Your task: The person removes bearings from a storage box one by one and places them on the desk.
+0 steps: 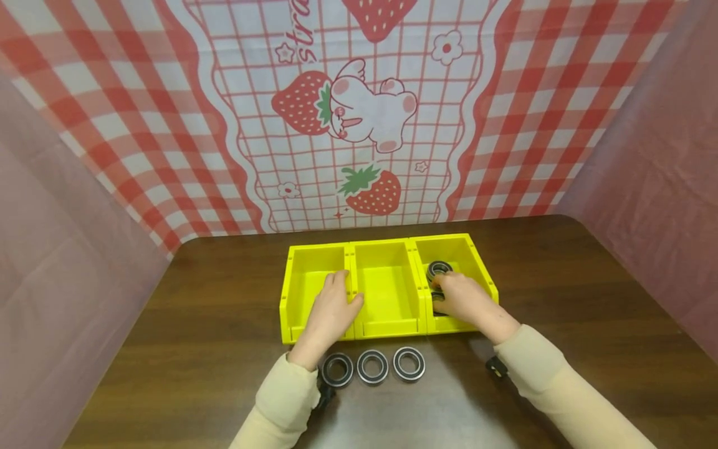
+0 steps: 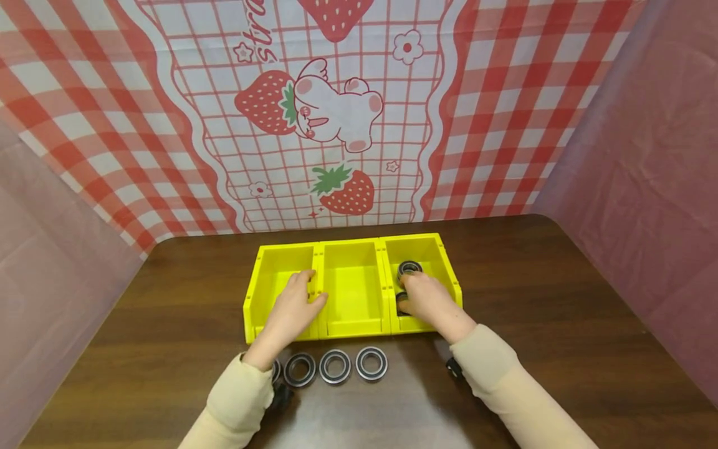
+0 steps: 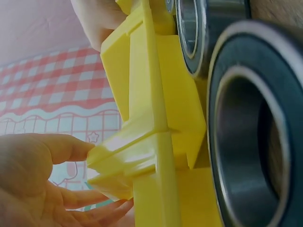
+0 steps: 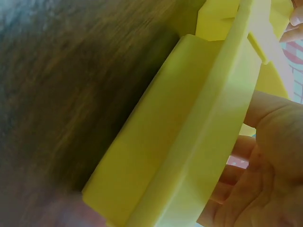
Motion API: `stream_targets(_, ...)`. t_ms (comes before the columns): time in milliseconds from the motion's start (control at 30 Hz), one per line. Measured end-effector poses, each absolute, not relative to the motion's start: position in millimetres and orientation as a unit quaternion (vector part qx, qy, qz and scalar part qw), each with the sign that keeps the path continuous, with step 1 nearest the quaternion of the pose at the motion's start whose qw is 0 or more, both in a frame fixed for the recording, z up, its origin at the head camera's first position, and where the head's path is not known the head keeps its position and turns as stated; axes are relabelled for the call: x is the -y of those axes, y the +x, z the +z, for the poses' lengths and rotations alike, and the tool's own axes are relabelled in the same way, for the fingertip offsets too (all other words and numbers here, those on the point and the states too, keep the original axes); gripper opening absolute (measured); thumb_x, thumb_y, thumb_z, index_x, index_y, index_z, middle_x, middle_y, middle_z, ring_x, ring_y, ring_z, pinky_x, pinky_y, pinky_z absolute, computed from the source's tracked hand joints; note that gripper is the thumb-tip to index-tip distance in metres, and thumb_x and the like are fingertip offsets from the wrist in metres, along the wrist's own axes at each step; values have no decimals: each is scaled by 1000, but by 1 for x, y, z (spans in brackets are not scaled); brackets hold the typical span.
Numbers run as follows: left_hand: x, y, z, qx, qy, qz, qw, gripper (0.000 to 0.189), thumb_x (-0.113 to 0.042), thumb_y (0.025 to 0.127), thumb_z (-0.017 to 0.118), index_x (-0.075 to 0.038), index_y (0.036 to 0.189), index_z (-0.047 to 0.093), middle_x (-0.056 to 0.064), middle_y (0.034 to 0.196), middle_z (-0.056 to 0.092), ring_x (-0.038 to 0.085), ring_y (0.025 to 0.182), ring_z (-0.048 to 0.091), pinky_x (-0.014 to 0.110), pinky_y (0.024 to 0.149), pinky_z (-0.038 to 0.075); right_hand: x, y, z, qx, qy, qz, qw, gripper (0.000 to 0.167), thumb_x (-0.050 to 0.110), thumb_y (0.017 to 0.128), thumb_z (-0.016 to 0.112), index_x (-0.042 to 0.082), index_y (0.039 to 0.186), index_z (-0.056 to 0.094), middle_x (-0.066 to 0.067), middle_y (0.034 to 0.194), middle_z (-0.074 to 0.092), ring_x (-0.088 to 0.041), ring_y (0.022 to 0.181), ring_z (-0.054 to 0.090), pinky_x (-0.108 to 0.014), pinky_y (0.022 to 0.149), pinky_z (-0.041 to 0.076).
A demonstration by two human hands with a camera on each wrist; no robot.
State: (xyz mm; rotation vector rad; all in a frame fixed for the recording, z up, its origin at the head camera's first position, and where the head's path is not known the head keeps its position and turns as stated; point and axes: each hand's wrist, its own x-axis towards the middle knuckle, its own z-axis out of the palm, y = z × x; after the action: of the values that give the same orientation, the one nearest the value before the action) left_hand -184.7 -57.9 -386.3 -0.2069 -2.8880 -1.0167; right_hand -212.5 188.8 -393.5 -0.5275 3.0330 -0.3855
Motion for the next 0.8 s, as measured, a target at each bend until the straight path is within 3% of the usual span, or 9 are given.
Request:
stream_targets(200,58,-185,-389,938,-60,-340,30,54,-24,85,57,1,130,42,22,126,46,36,104,53,46,87,44,-186,-215,-393,-977,-172,-115,47,36,17,77,69,-3,106,62,-17,99,64,-30,90,60,-42,78,48)
stream_targets(467,61,-184,-390,938,-77,-336,24,53,-26,86,58,0,130,42,20,126,45,36,100,55,45,85,44,-183,-217,-389,-973,-192,-117,51,25,16,76,69,1,94,63,-14,89,65,-26,81,59,-42,74,47)
stream_targets(633,62,-184,-390,939,-79,-333,20,54,-27,86,58,0,130,41,20,126,45,35,98,55,45,85,45,-181,-217,-387,-972,-192,-118,65,25,18,75,69,2,95,63,-14,91,65,-26,82,59,-42,76,47)
stream_targets(800,63,-185,-390,940,-80,-332,19,54,-27,86,59,0,130,42,20,125,45,35,96,55,45,85,45,-177,-219,-386,-974,-177,-116,82,19,15,76,68,3,90,62,-12,86,63,-22,76,54,-39,70,45)
